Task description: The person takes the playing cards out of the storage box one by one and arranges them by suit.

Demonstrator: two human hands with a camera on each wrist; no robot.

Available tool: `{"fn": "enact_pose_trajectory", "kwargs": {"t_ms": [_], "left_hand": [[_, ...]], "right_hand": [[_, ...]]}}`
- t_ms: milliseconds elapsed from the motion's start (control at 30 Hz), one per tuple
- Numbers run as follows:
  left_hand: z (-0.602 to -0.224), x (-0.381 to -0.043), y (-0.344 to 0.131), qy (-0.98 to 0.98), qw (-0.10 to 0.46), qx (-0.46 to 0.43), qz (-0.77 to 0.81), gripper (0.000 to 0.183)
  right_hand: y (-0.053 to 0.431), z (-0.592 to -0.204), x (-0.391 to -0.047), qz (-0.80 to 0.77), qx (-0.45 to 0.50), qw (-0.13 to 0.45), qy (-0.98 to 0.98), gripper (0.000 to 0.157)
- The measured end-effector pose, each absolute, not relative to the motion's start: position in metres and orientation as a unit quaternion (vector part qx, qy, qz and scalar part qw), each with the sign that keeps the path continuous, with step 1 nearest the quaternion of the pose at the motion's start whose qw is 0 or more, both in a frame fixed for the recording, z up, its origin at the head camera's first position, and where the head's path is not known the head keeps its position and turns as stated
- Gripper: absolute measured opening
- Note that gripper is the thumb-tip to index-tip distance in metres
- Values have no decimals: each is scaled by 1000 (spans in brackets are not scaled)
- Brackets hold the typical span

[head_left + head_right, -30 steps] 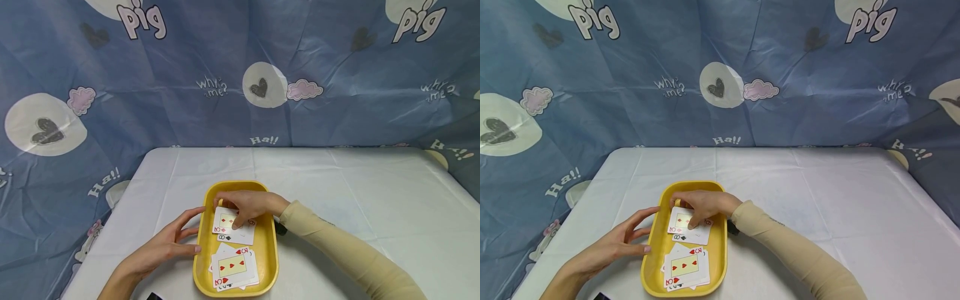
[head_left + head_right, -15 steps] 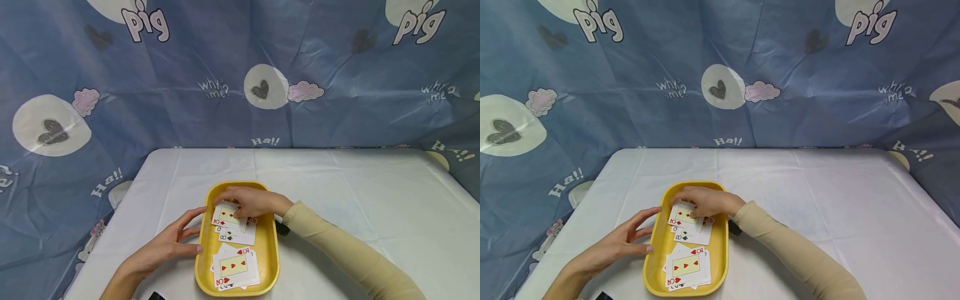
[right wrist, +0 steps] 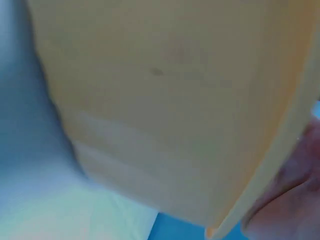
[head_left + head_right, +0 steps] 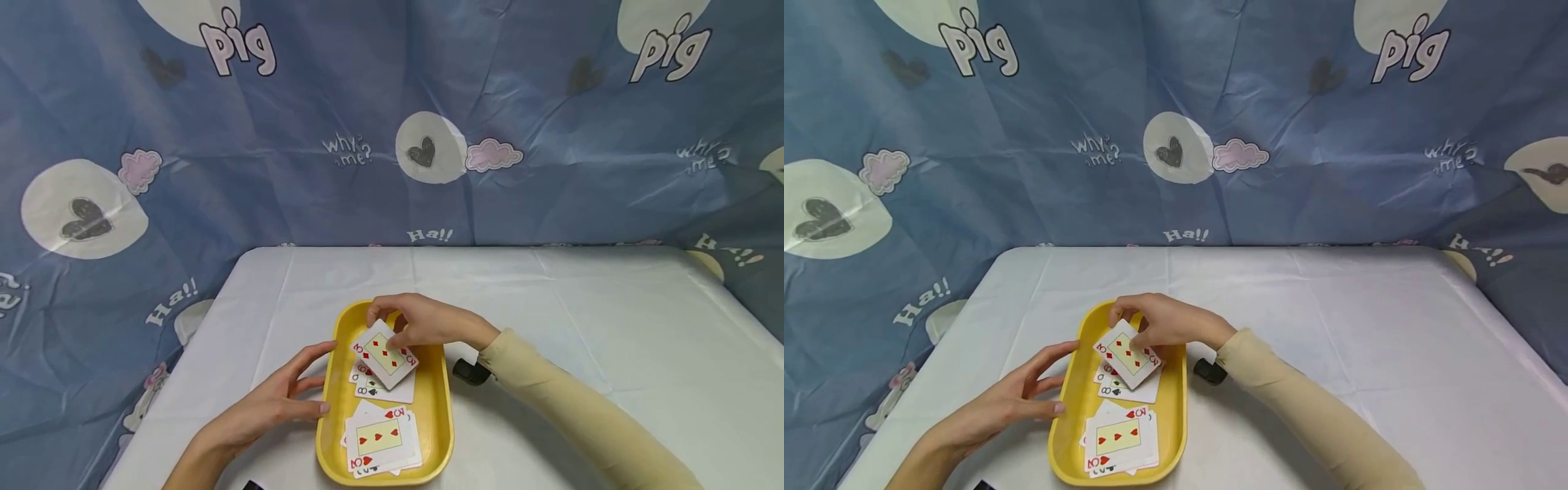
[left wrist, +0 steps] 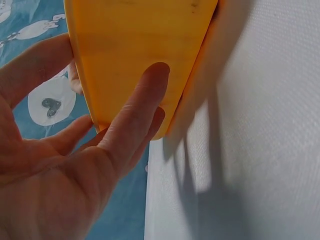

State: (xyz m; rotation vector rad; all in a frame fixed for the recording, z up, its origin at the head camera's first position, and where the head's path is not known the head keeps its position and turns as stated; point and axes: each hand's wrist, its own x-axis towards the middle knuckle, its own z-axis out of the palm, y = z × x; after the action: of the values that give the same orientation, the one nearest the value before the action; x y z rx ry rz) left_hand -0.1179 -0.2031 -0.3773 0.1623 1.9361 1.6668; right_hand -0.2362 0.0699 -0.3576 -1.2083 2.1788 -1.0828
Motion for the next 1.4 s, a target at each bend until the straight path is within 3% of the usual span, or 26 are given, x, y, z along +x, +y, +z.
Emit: {"fn": "enact_pose_trajectory", "kwargs": {"t_ms": [233, 633, 1100, 1400], "left_hand": [[-378, -117, -201, 714, 291, 56, 635, 84], [-381, -114, -203, 672, 317, 103, 662, 85], [-380, -114, -206, 671, 318, 98, 662, 85], [-381, -114, -206, 671, 318, 97, 663, 83]], "right_hand": [[89, -360, -228, -470, -397, 170, 769, 39], [141, -358, -222, -608, -269, 168, 728, 45], [208, -380, -232, -576, -225, 154, 771, 46], [217, -403, -246, -508, -230, 181, 810, 41]]}}
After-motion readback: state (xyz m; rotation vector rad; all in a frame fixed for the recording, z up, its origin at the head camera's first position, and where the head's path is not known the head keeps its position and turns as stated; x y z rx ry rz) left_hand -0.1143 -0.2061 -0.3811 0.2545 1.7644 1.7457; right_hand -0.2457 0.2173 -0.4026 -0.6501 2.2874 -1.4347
